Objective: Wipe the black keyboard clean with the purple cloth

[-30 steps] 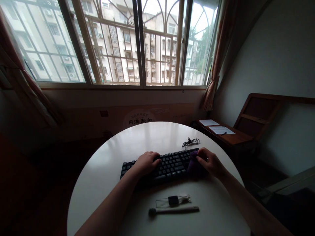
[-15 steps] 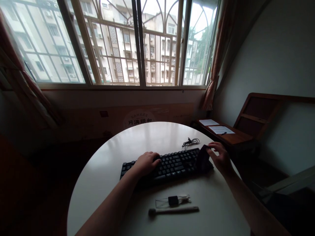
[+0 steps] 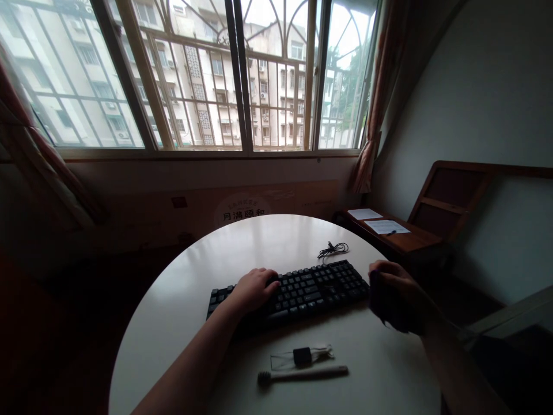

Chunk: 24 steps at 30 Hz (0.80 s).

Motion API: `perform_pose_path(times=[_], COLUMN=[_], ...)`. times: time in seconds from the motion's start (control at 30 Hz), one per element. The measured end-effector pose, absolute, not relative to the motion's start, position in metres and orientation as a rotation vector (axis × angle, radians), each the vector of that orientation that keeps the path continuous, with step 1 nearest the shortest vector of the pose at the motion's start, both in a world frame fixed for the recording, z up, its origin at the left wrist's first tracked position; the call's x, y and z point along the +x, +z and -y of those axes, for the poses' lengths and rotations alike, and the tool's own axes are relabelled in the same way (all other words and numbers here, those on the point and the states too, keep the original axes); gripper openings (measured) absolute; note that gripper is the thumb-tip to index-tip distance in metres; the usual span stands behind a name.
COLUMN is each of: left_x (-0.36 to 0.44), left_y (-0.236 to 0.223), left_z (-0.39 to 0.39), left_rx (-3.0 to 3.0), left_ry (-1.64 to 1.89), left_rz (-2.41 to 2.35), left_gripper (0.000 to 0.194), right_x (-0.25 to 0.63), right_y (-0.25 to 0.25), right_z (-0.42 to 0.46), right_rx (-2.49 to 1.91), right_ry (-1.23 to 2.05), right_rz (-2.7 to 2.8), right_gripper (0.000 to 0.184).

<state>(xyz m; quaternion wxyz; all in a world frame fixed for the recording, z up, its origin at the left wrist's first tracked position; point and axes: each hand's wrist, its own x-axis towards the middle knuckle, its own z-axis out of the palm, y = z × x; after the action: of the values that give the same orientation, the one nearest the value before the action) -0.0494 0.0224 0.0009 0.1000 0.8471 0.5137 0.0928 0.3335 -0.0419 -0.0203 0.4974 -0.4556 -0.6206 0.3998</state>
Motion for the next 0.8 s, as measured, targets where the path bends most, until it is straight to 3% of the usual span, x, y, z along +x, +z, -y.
perform_pose_path(times=[0.17,0.4,0.63,0.8], left_x=[-0.048,-0.049,-0.048,-0.048], left_y=[0.004,0.001,0.002,0.004], left_z=[-0.021,-0.022,-0.021,-0.020], left_rx=[2.490,2.499,2.491,2.482], left_ry=[0.253,0.271,0.268,0.257], left_rz=[-1.534,-1.533,-1.543,-1.536], left_gripper=[0.041,0.040,0.040,0.041], right_x=[0.314,0.305,0.301,0.304], right_y=[-0.023,-0.029,-0.030,-0.026], right_z=[0.026,0.024,0.024,0.028], right_rx=[-1.254,-1.450,-1.465,-1.435], right_ry=[0.656,0.225,0.142,0.221], right_rz=[2.034,2.051,2.032,2.123], right_gripper=[0.021,0.014,0.007,0.019])
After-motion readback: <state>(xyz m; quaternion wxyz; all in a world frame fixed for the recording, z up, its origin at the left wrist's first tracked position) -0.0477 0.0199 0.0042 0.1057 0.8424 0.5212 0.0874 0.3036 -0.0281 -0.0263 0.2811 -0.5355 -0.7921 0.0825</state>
